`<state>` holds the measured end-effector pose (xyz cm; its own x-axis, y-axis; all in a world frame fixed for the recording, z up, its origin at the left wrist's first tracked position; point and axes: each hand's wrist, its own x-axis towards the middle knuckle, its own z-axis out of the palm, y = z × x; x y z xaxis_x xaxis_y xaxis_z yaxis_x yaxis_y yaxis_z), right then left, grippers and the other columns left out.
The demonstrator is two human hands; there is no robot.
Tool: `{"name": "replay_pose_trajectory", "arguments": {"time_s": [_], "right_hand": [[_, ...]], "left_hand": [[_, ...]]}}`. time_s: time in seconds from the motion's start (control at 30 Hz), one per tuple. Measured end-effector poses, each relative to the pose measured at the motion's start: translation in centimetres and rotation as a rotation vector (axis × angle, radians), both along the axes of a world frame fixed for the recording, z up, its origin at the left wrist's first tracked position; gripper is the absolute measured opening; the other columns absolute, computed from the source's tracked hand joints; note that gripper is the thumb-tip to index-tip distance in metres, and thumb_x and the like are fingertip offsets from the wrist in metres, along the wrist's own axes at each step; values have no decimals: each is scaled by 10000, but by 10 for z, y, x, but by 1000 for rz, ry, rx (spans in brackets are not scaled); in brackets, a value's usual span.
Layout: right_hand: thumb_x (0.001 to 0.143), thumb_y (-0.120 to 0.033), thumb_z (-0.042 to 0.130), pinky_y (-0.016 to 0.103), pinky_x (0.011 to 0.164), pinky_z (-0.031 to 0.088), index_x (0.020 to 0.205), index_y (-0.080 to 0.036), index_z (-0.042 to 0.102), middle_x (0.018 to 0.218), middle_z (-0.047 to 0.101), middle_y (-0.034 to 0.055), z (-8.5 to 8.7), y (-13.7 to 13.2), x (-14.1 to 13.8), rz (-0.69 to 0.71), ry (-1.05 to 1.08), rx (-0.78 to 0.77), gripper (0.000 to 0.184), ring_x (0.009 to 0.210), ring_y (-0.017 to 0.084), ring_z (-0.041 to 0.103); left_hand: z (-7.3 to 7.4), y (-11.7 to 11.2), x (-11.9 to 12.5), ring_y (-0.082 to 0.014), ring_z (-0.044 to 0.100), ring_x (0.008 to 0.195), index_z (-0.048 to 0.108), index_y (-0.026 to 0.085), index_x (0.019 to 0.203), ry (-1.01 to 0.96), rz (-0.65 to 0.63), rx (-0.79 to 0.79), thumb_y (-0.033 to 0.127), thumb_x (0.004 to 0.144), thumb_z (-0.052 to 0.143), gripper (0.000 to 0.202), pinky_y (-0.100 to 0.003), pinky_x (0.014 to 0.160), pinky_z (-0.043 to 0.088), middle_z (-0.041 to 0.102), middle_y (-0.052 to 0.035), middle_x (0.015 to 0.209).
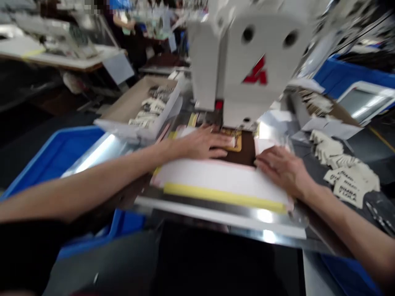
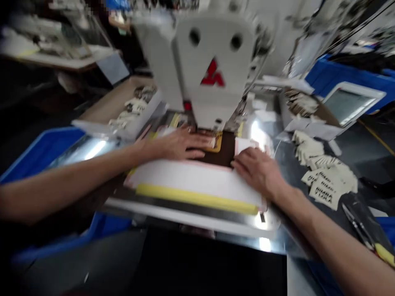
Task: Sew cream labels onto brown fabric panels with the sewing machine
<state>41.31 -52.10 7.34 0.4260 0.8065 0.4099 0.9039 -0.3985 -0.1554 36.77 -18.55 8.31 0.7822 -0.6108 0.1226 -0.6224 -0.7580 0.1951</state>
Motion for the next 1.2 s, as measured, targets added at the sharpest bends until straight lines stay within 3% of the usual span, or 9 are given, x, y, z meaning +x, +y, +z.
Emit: {"name": "replay_pose_trajectory", "arguments": {"time_s": [0.1,0.23,0.33,0.4,0.5,0.63,0.83,1.0,1.2], "right_hand": [[1110,-369,594,355,942,515,1167,-127,776,1169,710,158,-3,-4,1,-35,-13,-18,308,1066,241,653],[1108,-436,593,347,936,459,1190,-91,794,1192,713,184,-6,-3,-2,-146,-36,-54,408,1111,229,641],[1109,-440,584,352,909,433,1192,-78,796,1199,716,185,-3,-1,-8,-202,-46,-98,427,1108,217,633],[1105,-435,586,352,889,423,1187,-71,797,1197,716,184,-1,2,-12,-217,-60,-98,428,1095,214,630],[1100,-444,583,345,861,413,1169,-60,801,1173,721,179,2,5,-15,-237,-67,-105,447,1074,208,632],[1101,-435,574,340,852,405,1147,-78,811,1155,725,167,3,6,-16,-245,-61,-111,431,1058,203,632],[1112,-431,545,335,887,415,1152,-107,809,1173,726,148,0,4,-14,-225,-53,-88,420,1084,207,632],[1082,-394,577,374,905,480,1114,-164,811,1151,728,133,-4,3,-9,-201,-61,-47,329,1065,268,656],[1038,-466,546,436,851,523,1057,-207,822,1090,731,121,-7,3,-4,-189,-66,-21,379,1017,332,681]], "left_hand": [[-8,-1,6,-331,381,1549,560,253,1549,70,22,-63,473,1104,533,497,-533,1287,153,504,-6,1635],[-7,-3,9,-362,396,1510,533,183,1567,7,-36,-8,524,1106,445,581,-527,1225,256,548,-49,1586],[1,-9,3,-415,374,1456,483,-63,1513,17,-74,67,392,1049,9,805,-550,1109,290,477,-142,1580],[4,-13,1,-438,363,1440,481,-137,1464,11,-73,109,267,999,-49,813,-531,1080,330,405,-171,1606],[2,-16,0,-397,388,1485,499,-10,1529,1,-28,106,222,1058,179,614,-483,1156,343,398,-139,1655],[-3,-15,1,-318,416,1526,513,199,1580,12,26,55,378,1098,497,514,-549,1259,296,534,-45,1602],[-4,-13,0,-327,410,1529,502,242,1593,47,39,9,428,1099,474,529,-557,1254,273,514,-4,1621],[-3,-15,-1,-319,409,1525,524,246,1576,57,57,4,447,1080,471,537,-547,1253,266,517,3,1621],[0,-17,-7,-307,404,1537,531,317,1570,66,85,-4,542,1067,426,561,-529,1279,260,512,31,1629]]}}
